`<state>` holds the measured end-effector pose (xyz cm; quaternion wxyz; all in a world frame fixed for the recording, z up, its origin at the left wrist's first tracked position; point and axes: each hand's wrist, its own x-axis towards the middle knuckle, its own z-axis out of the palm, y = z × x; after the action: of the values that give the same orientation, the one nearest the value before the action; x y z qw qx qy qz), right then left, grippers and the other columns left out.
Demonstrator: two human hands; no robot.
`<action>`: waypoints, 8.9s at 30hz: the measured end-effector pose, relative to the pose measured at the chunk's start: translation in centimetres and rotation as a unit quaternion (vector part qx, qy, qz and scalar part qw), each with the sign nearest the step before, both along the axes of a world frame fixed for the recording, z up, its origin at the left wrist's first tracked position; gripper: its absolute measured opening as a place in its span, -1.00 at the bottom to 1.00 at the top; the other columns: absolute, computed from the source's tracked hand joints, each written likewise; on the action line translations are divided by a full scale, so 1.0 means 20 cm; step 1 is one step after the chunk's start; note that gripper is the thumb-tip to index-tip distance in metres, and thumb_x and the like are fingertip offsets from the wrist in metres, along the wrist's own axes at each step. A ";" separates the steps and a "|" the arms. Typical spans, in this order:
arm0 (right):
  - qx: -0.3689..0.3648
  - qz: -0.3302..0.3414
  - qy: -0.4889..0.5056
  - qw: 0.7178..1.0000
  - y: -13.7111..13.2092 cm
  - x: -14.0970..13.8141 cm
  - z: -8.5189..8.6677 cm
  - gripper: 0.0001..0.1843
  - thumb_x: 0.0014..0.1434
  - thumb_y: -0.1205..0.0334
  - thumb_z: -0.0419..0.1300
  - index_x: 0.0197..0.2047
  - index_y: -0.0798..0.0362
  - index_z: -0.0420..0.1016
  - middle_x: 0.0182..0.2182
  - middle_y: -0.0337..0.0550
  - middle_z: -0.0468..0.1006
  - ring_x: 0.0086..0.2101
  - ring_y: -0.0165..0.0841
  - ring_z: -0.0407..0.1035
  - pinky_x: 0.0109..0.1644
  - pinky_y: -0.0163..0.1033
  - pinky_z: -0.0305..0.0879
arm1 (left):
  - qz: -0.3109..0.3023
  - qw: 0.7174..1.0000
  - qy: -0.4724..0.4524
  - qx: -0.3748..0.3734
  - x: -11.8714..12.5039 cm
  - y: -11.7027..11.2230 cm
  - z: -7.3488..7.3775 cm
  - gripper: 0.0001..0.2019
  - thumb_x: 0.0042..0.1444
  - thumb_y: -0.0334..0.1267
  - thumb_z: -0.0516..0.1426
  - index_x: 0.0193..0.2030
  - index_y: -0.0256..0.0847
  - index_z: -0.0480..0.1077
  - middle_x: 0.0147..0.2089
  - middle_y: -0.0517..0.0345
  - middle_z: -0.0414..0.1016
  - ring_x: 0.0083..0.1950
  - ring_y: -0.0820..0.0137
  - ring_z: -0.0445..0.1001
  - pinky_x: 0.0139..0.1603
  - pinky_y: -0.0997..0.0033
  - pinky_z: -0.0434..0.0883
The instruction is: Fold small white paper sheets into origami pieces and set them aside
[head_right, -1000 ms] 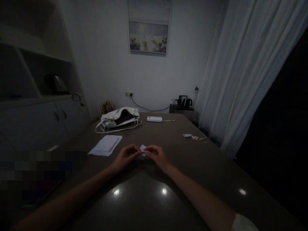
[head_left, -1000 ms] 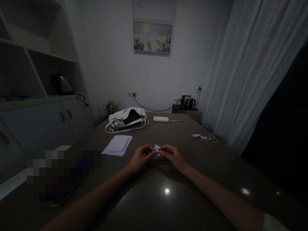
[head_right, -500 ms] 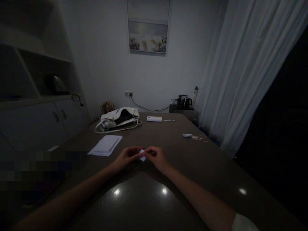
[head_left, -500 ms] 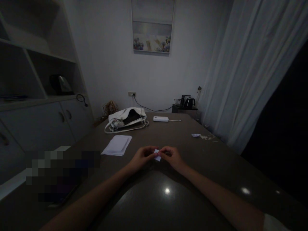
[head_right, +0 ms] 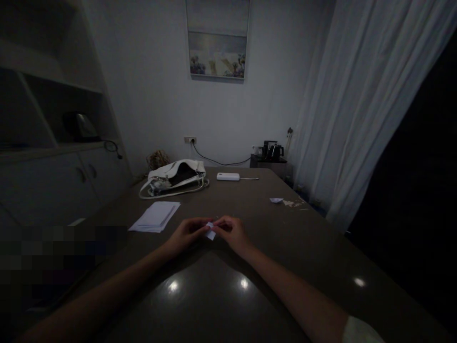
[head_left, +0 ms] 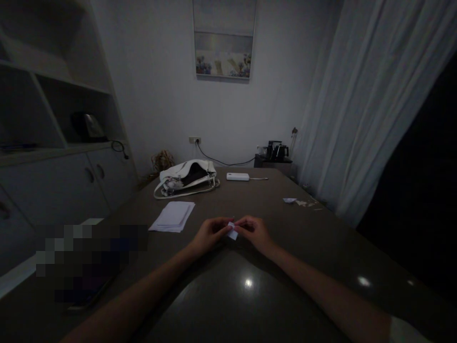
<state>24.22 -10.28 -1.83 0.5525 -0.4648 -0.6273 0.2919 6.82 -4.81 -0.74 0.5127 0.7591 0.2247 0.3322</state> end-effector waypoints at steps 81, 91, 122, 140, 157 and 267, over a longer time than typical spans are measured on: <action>-0.001 -0.018 -0.013 1.000 -0.01 -0.02 0.03 -0.76 0.04 0.13 0.17 -0.51 0.13 0.45 -0.59 -0.23 0.43 -0.52 -0.44 0.31 -0.42 -0.36 0.20 | 0.020 0.996 -0.018 -0.087 0.02 0.00 -0.01 -0.65 -0.06 -0.03 0.20 -0.46 -0.37 0.39 -0.53 0.19 0.40 -0.52 0.51 0.31 -0.51 0.56 0.20; -0.002 -0.012 -0.056 0.998 -0.01 -0.01 0.01 -0.77 0.05 0.14 0.17 -0.48 0.14 0.45 -0.58 -0.23 0.42 -0.54 -0.45 0.28 -0.45 -0.37 0.17 | 0.014 0.997 -0.009 -0.070 0.02 0.02 -0.04 -0.65 -0.03 -0.03 0.18 -0.40 -0.37 0.40 -0.49 0.16 0.44 -0.49 0.49 0.35 -0.48 0.56 0.23; 0.007 -0.068 0.035 0.997 0.02 0.01 0.01 -0.75 -0.02 0.08 0.19 -0.51 0.11 0.40 -0.59 -0.22 0.43 -0.53 -0.42 0.31 -0.45 -0.34 0.22 | -0.020 0.990 -0.025 -0.136 0.03 0.01 0.00 -0.51 -0.05 0.13 0.13 -0.40 -0.39 0.42 -0.48 0.03 0.51 -0.49 0.43 0.40 -0.40 0.47 0.32; 0.004 -0.035 0.026 0.999 0.01 0.01 0.02 -0.73 0.01 0.06 0.19 -0.44 0.12 0.45 -0.57 -0.22 0.44 -0.53 -0.43 0.29 -0.43 -0.35 0.20 | -0.064 0.985 -0.025 -0.157 -0.02 0.03 -0.01 -0.62 -0.03 -0.01 0.20 -0.35 -0.39 0.50 -0.50 0.09 0.46 -0.52 0.53 0.32 -0.47 0.59 0.20; -0.004 -0.033 -0.004 0.999 0.00 0.00 0.01 -0.75 0.02 0.10 0.18 -0.51 0.12 0.42 -0.60 -0.25 0.40 -0.56 -0.45 0.27 -0.48 -0.37 0.17 | -0.023 0.993 0.010 -0.112 0.02 0.01 0.01 -0.61 -0.10 0.03 0.20 -0.49 -0.34 0.36 -0.56 0.18 0.42 -0.53 0.51 0.32 -0.46 0.54 0.24; -0.083 0.042 0.094 0.991 -0.01 0.02 0.00 -0.77 -0.03 0.14 0.25 -0.28 0.05 0.50 -0.34 -0.18 0.55 -0.37 -0.43 0.40 -0.27 -0.32 0.29 | 0.050 0.966 0.125 0.222 0.01 -0.04 -0.01 -0.59 0.12 -0.12 0.06 0.05 -0.31 0.37 -0.05 0.01 0.51 -0.10 0.27 0.47 -0.10 0.41 0.33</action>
<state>24.61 -10.39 -1.80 0.5558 -0.4524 -0.5652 0.4086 7.09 -5.56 -0.95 0.2817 0.8775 0.2451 0.3010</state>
